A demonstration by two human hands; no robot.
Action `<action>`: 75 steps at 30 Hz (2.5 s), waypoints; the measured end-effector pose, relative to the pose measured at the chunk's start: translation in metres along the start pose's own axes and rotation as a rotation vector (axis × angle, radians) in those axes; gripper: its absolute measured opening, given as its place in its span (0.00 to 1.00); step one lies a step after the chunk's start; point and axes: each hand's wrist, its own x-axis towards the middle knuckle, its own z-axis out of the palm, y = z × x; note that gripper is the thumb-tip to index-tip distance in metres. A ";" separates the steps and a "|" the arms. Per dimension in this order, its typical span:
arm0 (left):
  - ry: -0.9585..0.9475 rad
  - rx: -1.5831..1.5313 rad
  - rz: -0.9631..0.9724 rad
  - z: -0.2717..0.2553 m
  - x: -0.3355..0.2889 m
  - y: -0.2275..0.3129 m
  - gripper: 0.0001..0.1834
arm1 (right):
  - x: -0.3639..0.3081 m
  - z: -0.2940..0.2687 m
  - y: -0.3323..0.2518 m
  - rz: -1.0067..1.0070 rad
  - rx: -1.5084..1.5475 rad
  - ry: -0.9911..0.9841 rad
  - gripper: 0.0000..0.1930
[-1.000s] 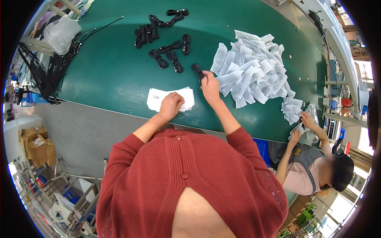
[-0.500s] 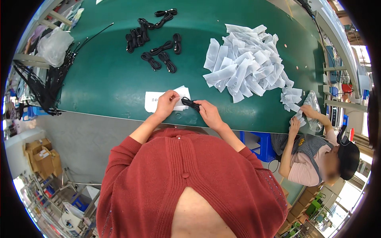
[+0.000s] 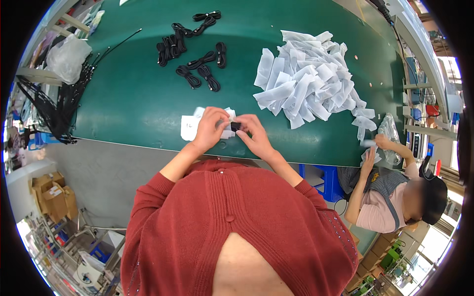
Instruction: The person repeatedly picks up black cables from a pile on a green table, places them into small white paper packets, and sets the packets aside. The process is continuous and repetitive, with the person handling one cable at a time.
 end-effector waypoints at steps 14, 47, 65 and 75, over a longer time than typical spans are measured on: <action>-0.035 -0.078 -0.203 -0.001 0.018 -0.016 0.12 | 0.068 -0.097 -0.034 -0.205 -1.037 0.844 0.12; 0.001 -0.084 -0.418 0.024 -0.024 -0.049 0.04 | -0.025 -0.011 0.013 0.149 -0.361 0.065 0.12; -0.005 0.026 0.042 0.002 0.010 0.003 0.07 | 0.002 -0.003 -0.002 0.096 0.056 -0.027 0.18; 0.023 -0.677 -0.202 0.004 0.067 0.018 0.02 | 0.044 -0.014 -0.030 -0.176 -0.198 0.322 0.20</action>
